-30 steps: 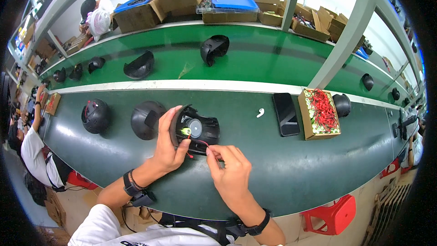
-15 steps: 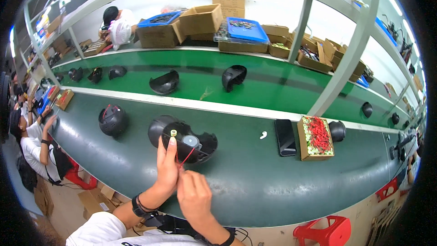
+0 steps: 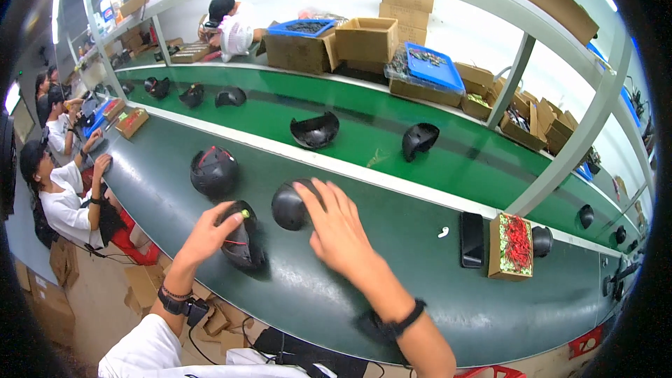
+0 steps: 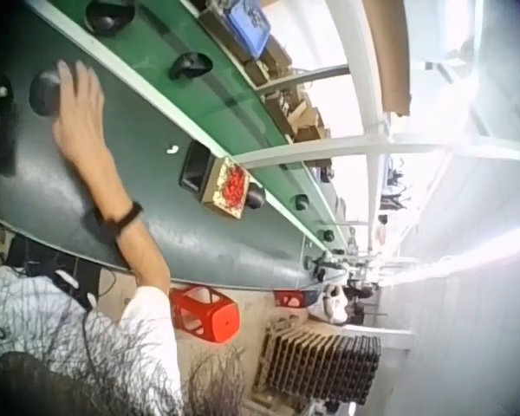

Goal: Assembling small electronic components into black plastic housings on a factory conveyor belt.

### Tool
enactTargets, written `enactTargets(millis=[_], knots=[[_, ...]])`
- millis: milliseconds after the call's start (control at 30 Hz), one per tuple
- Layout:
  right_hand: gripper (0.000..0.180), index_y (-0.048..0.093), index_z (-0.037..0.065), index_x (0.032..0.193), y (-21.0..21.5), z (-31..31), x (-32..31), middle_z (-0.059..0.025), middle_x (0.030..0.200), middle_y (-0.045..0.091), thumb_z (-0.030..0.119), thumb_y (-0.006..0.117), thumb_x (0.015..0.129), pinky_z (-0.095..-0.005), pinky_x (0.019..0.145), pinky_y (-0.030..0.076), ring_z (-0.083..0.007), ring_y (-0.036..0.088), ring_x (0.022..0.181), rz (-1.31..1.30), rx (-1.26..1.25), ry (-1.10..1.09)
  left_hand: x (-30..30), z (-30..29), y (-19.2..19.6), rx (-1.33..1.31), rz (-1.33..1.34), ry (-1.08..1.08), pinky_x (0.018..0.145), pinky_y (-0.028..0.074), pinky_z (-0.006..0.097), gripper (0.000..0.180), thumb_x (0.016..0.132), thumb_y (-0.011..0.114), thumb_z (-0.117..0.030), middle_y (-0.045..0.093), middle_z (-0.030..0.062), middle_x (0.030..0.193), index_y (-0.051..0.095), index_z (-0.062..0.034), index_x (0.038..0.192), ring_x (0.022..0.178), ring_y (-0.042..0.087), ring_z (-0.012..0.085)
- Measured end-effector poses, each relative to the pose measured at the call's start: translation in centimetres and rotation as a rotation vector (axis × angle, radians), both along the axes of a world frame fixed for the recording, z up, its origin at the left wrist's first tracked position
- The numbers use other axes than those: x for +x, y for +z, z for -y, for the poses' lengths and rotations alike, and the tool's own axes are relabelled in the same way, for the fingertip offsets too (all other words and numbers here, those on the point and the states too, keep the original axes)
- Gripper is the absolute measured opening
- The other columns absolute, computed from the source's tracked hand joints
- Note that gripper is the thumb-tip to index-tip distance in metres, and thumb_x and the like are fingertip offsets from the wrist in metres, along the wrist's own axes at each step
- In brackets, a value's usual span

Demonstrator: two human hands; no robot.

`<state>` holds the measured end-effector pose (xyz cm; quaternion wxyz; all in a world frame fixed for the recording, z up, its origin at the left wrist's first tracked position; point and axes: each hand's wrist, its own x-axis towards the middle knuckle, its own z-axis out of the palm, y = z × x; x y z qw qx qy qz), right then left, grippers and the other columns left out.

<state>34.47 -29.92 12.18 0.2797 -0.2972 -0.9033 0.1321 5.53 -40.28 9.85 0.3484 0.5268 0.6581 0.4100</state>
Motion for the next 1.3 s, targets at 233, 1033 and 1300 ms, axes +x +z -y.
enactTargets(millis=[233,1033,1300], knots=[[0.066,0.064,0.014,0.139,-2.1,-6.8,-3.9,-0.0211,0.135,0.059,0.016,0.09,0.079,-0.0524,0.106,0.051,-0.0425,0.06,0.124,0.384,0.035,0.044,0.5,-2.8,-1.5,-0.145,-0.157,-0.025,0.1,0.054,0.036,0.047,0.105,0.066,-0.029,0.073,0.0149,0.122,0.064,0.0034,0.139,0.112,0.068,0.0212],[0.05,0.054,-0.006,0.146,-6.0,4.8,8.3,-0.0298,0.135,0.062,0.005,0.047,0.098,-0.0451,0.113,0.047,-0.043,0.063,0.127,-0.569,-0.554,-0.246,16.1,-6.7,-2.7,-0.079,0.419,-0.507,0.116,0.045,0.037,0.046,0.103,0.062,-0.006,0.065,0.0141,0.142,0.057,0.0022,0.148,0.134,0.06,0.0222],[0.048,0.057,-0.008,0.142,-5.9,4.5,8.4,-0.0318,0.133,0.063,0.014,0.049,0.1,-0.0465,0.107,0.05,-0.0456,0.066,0.122,-0.541,-0.504,-0.186,13.7,-9.0,-4.1,-0.133,0.557,-0.775,0.124,0.038,0.039,0.057,0.113,0.04,-0.03,0.055,0.0187,0.159,0.05,0.0061,0.156,0.145,0.053,0.0265]])
